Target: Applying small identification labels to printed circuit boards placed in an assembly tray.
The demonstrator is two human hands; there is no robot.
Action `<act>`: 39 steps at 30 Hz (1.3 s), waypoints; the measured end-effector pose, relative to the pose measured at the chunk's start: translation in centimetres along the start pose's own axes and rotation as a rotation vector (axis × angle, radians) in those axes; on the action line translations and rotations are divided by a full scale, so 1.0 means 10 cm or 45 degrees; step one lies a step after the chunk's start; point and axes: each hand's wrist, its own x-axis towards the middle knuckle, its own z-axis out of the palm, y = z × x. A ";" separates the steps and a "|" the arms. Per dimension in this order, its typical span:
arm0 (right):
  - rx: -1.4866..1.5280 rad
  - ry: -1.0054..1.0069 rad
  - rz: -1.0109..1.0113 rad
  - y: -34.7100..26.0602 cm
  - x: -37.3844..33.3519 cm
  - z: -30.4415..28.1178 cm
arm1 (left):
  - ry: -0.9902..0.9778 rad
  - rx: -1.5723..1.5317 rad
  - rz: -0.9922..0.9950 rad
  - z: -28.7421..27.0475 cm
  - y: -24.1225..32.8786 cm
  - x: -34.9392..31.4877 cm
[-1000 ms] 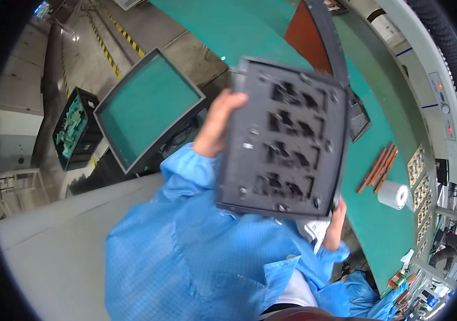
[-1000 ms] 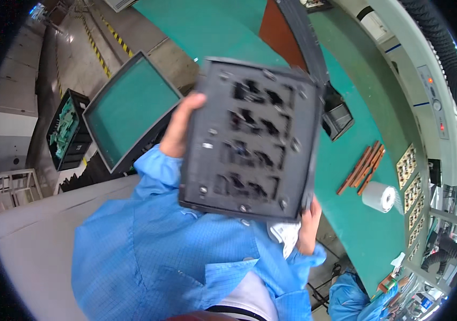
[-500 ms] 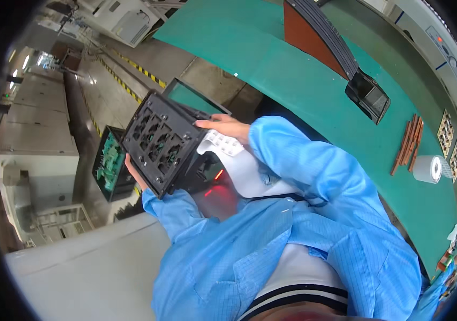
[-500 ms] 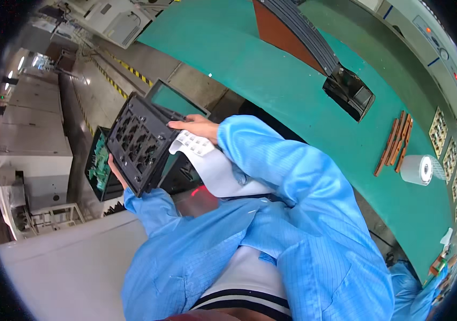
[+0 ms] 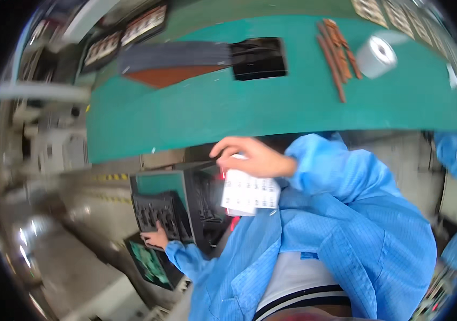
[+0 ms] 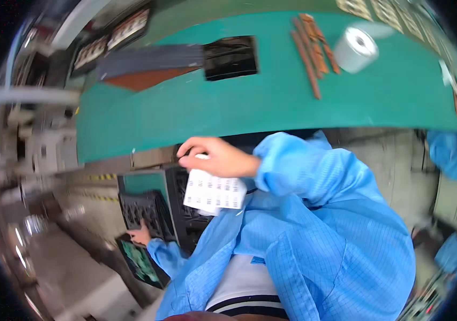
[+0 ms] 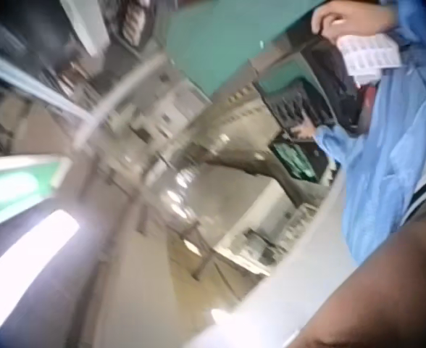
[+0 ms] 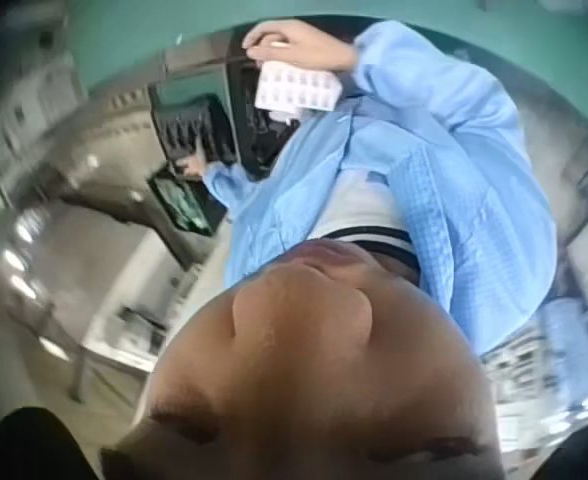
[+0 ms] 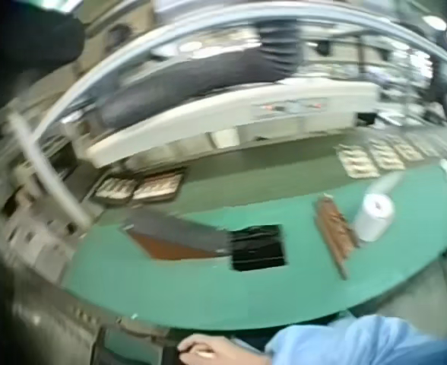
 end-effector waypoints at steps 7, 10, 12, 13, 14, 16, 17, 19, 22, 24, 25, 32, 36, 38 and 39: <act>-0.381 1.220 -0.463 -0.72 -1.45 -1.23 | -0.114 -1.205 1.489 -2.56 3.61 -1.14; -0.481 1.568 -0.470 -0.74 -1.72 -1.55 | -0.126 -1.154 2.366 -2.87 4.88 -2.15; -0.609 1.734 -0.412 -0.73 -1.76 -1.74 | -0.286 -1.080 2.715 -2.98 5.44 -2.81; -0.613 1.757 -0.376 -0.67 -1.79 -1.86 | -0.244 -0.986 2.865 -2.96 5.69 -3.10; -0.618 1.782 -0.338 -0.60 -1.82 -1.94 | -0.066 -0.911 3.016 -2.88 5.97 -3.34; -0.591 1.724 -0.367 -0.61 -1.80 -1.95 | 0.380 -0.691 3.197 -2.82 6.31 -3.64; -0.623 1.705 -0.366 -0.59 -1.82 -1.94 | 0.390 -0.696 3.226 -2.79 6.42 -3.72; -0.698 1.673 -0.379 -0.57 -1.87 -1.93 | 0.293 -0.558 3.299 -2.81 6.57 -3.79; -0.668 1.679 -0.385 -0.58 -1.89 -1.92 | 0.360 -0.389 3.337 -2.90 6.52 -3.69; -0.618 1.654 -0.418 -0.54 -1.88 -1.95 | 0.337 -0.368 3.311 -2.92 6.37 -3.56; -0.619 1.668 -0.445 -0.53 -1.87 -1.96 | 0.327 -0.354 3.353 -2.92 6.25 -3.43; -0.793 1.687 -0.476 -0.59 -1.86 -1.99 | 0.490 -0.275 3.357 -2.83 5.16 -2.51; -0.725 1.618 -0.463 -0.54 -1.97 -2.11 | 0.461 -0.196 3.266 -2.81 4.33 -1.96; -0.598 1.555 -0.459 -0.57 -2.00 -2.13 | 0.386 -0.085 3.240 -2.92 3.90 -1.73; -0.600 1.532 -0.448 -0.57 -1.98 -2.14 | 0.314 -0.047 3.195 -2.93 3.67 -1.62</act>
